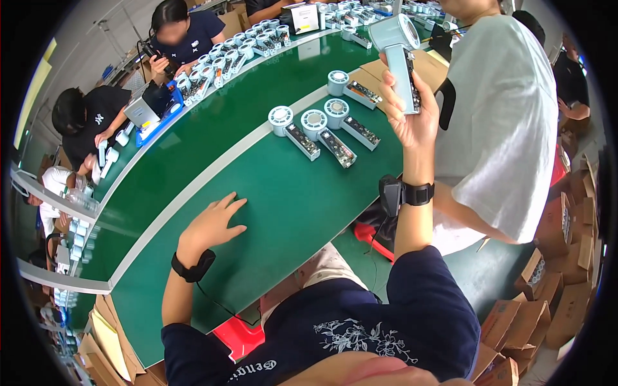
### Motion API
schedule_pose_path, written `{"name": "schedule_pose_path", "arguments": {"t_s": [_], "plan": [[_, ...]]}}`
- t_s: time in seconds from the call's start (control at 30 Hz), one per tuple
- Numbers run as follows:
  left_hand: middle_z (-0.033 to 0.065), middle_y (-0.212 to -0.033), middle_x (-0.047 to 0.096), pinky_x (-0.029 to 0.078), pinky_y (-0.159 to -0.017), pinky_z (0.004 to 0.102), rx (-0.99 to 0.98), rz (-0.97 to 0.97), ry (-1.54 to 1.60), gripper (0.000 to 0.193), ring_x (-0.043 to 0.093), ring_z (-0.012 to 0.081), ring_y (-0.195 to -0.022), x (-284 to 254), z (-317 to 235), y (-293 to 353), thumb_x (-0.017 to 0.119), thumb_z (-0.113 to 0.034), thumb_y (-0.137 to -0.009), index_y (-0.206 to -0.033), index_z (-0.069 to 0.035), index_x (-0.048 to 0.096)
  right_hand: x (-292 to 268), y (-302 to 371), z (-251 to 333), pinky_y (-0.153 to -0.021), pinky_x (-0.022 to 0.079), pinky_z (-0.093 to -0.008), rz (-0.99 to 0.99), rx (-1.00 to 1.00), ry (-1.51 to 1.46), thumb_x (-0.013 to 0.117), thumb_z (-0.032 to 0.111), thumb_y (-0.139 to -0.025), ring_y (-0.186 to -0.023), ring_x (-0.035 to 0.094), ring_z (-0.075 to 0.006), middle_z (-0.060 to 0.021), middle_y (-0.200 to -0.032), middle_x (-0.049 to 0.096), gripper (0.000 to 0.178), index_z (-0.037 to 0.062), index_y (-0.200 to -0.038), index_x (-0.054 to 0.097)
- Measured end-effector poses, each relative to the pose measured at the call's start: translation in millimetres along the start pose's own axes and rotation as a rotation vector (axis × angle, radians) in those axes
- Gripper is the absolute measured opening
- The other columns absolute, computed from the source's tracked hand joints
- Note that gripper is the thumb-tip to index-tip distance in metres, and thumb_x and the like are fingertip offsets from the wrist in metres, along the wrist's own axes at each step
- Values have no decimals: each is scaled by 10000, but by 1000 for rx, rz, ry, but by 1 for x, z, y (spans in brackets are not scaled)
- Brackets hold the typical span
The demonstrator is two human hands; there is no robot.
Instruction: The person picks up a handheld fan, presses a button on its circuit board, and sets it back on the table, repeating this process with one or two fans at a time.
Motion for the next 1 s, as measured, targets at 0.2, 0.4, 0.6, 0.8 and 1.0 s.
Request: {"name": "schedule_pose_path", "arguments": {"t_s": [0.2, 0.4, 0.6, 0.8, 1.0], "plan": [[151, -1433, 338, 392, -996, 403, -32, 10, -58, 630, 443, 372, -1198, 2, -4, 0, 633, -299, -798, -1366, -171, 391, -3, -12, -11, -422, 324, -210, 7, 68, -163, 360, 224, -957, -632, 398, -130, -147, -966, 461, 570, -96, -1378, 148], [146, -1437, 335, 388, -1002, 402, -49, 1, -71, 623, 428, 368, -1216, 2, -6, 0, 625, -310, -804, -1366, -175, 393, -1, -15, -16, -421, 326, -214, 47, 90, -190, 372, 226, -955, -632, 396, -135, -148, -969, 457, 575, -98, -1375, 150], [154, -1436, 333, 386, -1004, 401, -49, 12, -76, 618, 423, 371, -1219, 1, -9, -2, 609, -321, -813, -1368, -162, 389, 3, -16, -15, -449, 356, -232, 151, 149, -263, 394, 228, -946, -674, 449, -143, -140, -963, 495, 538, -82, -1358, 238], [170, -1434, 329, 383, -1004, 401, -45, 9, -85, 615, 421, 374, -1218, 3, -8, -3, 598, -323, -820, -1371, -151, 384, 55, 12, 28, -983, 360, -391, -215, 492, -322, 346, 267, -940, -1204, 387, -301, -176, -1306, 416, 454, -51, -1258, 410], [174, -1434, 329, 383, -1004, 401, -55, 10, -77, 616, 418, 375, -1219, 3, -7, -2, 598, -325, -820, -1371, -151, 383, 67, 0, 20, -1014, 304, -429, -218, 461, -150, 288, 336, -965, -1235, 333, -322, -173, -1333, 375, 503, -41, -1286, 374]]}}
Point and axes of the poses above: each hand's wrist, its own y-axis away from the middle knuckle, its own x-axis out of the palm, z = x × y, the point moved 2 cm from there along -y, towards the middle knuckle
